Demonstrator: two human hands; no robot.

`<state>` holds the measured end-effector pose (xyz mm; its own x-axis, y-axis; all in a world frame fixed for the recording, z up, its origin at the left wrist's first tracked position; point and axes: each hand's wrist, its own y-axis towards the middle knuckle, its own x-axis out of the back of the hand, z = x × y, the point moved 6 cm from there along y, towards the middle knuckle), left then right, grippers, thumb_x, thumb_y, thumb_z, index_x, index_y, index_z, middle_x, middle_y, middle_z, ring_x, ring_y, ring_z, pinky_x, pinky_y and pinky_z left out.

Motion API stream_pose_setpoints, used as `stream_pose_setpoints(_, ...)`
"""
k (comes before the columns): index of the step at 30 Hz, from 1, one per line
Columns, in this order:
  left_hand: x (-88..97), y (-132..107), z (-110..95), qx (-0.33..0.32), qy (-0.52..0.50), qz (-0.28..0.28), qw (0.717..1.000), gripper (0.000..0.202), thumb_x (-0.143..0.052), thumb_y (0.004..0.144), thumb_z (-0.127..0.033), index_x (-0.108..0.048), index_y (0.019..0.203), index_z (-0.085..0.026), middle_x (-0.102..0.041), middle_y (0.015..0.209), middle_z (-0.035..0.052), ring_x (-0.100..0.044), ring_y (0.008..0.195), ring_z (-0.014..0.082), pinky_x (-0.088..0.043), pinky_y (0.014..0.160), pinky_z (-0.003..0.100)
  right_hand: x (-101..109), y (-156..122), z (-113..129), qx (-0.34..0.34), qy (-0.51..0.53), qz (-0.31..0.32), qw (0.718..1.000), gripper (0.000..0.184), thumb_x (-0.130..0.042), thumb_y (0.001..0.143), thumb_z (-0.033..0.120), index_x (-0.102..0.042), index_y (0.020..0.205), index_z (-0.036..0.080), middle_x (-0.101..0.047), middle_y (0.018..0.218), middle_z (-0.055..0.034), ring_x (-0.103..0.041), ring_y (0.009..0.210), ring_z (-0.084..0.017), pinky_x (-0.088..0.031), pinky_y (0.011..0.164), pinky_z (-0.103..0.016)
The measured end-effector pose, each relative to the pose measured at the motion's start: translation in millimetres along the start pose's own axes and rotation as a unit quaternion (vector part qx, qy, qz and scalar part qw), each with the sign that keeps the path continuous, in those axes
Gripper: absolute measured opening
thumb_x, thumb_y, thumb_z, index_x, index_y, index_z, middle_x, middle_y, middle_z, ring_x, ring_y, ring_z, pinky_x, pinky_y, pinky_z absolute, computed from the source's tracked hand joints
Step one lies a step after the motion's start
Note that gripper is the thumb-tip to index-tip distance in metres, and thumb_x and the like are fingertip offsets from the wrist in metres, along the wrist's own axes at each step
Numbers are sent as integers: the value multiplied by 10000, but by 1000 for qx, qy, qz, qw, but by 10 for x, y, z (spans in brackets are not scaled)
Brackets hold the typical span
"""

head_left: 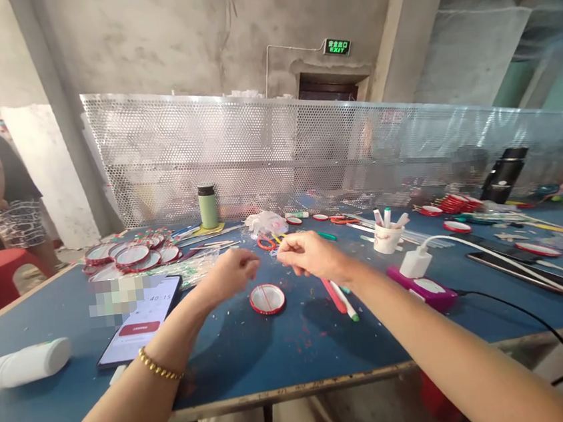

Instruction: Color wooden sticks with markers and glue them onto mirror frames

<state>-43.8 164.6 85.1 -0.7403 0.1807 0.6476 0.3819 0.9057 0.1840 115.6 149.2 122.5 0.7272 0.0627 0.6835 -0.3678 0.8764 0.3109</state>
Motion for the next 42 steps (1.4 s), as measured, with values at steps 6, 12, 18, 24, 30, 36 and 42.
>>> stream_pose_setpoints(6,-31,-56,-223,-82,-171,5,982,144,-525,817,-194,-648,801,-121,-572,556,-20,-512,484,84,-420,486,194,-167,-54,83,18,38,-63,997,199,-579,877,283,-631,737,152,-522,513,52,-465,463,-78,-350,469,-204)
stream_pose_setpoints(12,-33,-44,-171,-77,-155,-14,985,119,-522,791,-199,-627,790,-140,-556,560,-32,-523,476,85,-405,450,188,-241,-66,9,11,91,-63,994,168,-606,855,284,-612,742,159,-541,570,46,-502,486,-82,-373,487,-210)
stream_pose_setpoints(18,-21,-38,-200,-82,-137,-28,987,135,-504,753,-201,-626,776,-147,-609,664,-21,-526,477,68,-388,454,183,-304,-111,-22,24,253,-44,966,276,-684,826,423,-613,778,161,-584,628,34,-509,508,-83,-412,517,-229)
stream_pose_setpoints(24,-13,-17,-140,-81,-113,-25,990,112,-500,740,-229,-581,688,-170,-530,502,-51,-495,462,91,-355,460,191,-375,-268,102,54,388,-27,920,245,-680,859,399,-621,804,168,-609,603,29,-551,508,-95,-443,543,-239)
stream_pose_setpoints(30,141,-44,-98,-60,-128,-102,985,86,-530,755,-222,-602,758,-176,-500,461,-72,-448,425,87,-349,463,197,-551,-530,301,18,427,39,903,280,-652,875,422,-671,822,147,-687,694,-16,-627,480,-100,-469,525,-241)
stream_pose_setpoints(36,-87,-200,-399,-134,-240,68,959,231,-638,856,-360,-632,778,-142,-598,600,-12,-514,546,97,-412,554,226,-290,-597,278,39,390,-41,919,205,-717,839,343,-763,960,184,-690,663,9,-624,592,-103,-475,584,-245)
stream_pose_setpoints(42,-187,-192,-358,-158,-140,125,969,385,-546,910,-523,-659,898,-155,-667,772,37,-563,696,144,-434,653,266,-75,-679,371,82,319,-83,941,333,-715,879,362,-716,1206,298,-692,621,42,-504,463,-71,-413,509,-238)
